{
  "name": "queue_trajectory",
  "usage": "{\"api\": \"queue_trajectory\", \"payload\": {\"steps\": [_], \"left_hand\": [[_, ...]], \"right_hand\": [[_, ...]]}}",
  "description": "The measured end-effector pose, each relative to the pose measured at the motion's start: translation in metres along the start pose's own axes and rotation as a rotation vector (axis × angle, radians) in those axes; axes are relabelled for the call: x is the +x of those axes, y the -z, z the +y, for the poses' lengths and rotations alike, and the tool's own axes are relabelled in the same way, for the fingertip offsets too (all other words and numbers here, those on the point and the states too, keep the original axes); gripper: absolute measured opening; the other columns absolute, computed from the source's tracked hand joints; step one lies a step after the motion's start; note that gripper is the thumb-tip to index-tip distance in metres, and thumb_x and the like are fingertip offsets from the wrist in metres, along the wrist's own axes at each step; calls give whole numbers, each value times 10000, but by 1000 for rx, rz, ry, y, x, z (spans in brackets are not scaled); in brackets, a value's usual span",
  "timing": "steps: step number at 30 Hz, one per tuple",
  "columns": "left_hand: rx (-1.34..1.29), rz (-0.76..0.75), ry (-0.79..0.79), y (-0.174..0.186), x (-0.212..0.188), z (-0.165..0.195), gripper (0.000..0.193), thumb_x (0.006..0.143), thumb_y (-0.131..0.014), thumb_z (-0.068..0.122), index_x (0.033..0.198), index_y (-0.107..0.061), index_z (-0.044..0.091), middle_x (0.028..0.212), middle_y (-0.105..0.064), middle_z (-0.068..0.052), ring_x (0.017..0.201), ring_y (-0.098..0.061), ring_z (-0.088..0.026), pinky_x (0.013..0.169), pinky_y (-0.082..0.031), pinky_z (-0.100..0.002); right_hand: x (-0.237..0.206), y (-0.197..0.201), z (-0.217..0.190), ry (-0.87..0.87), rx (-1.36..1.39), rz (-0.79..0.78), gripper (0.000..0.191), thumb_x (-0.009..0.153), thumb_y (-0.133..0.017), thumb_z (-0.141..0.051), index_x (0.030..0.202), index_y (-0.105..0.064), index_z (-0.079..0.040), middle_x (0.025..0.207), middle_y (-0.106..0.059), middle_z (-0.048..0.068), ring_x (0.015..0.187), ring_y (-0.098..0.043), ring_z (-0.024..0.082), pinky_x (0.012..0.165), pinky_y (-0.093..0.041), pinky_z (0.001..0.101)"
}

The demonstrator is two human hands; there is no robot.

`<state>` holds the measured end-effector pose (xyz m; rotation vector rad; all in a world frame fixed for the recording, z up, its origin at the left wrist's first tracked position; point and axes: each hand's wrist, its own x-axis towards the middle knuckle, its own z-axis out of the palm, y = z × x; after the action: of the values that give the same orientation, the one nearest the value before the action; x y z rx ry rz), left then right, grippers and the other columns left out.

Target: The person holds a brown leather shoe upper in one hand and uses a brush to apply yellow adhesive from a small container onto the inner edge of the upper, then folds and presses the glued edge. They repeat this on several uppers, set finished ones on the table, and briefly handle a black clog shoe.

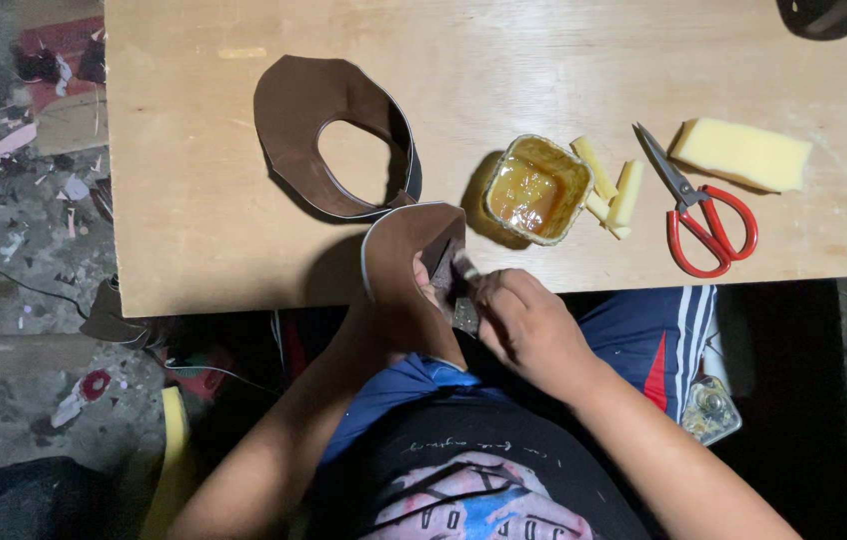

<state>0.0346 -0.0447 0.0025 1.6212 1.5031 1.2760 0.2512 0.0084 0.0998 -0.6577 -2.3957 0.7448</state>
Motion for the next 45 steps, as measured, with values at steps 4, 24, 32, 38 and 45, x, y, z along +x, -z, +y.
{"api": "queue_trajectory", "payload": {"steps": [4,24,32,38,45], "left_hand": [[-102,-1,67,0,-2,1,94,863,-591,-10,874,-539,68,995,-612,-115,943,-597,-207,876,-514,-315],[-305,42,34,1,8,-16,126,897,-587,-52,883,-515,51,1441,-605,-240,1445,-517,-274,1144,-408,-329],[-128,-43,152,22,11,23,63,844,-584,2,861,-540,42,1339,-631,-237,1321,-579,-300,1079,-445,-369],[10,-100,111,32,12,35,36,854,-581,44,832,-554,35,1237,-677,-232,1315,-615,-304,1051,-476,-378],[-596,624,92,-17,43,106,261,847,-598,74,1093,-539,10,1195,-606,-171,1038,-623,-238,956,-524,-311]], "right_hand": [[-2,-2,0,-4,7,22,281,768,-742,-18,1012,-605,8,999,-615,165,917,-647,364,797,-551,417],[7,-21,15,-16,99,-6,295,789,-724,8,1065,-621,-3,1127,-647,188,1021,-651,369,858,-546,398],[16,-14,16,-9,116,-22,308,807,-713,-8,1103,-628,-10,1145,-643,167,1030,-662,361,863,-553,404],[9,-9,16,-82,185,-146,245,819,-753,-45,1026,-622,-34,1073,-648,134,963,-675,328,828,-564,400],[-2,-10,11,-237,231,-191,195,842,-726,-41,1015,-637,-32,1003,-635,139,856,-672,316,759,-565,386]]}}
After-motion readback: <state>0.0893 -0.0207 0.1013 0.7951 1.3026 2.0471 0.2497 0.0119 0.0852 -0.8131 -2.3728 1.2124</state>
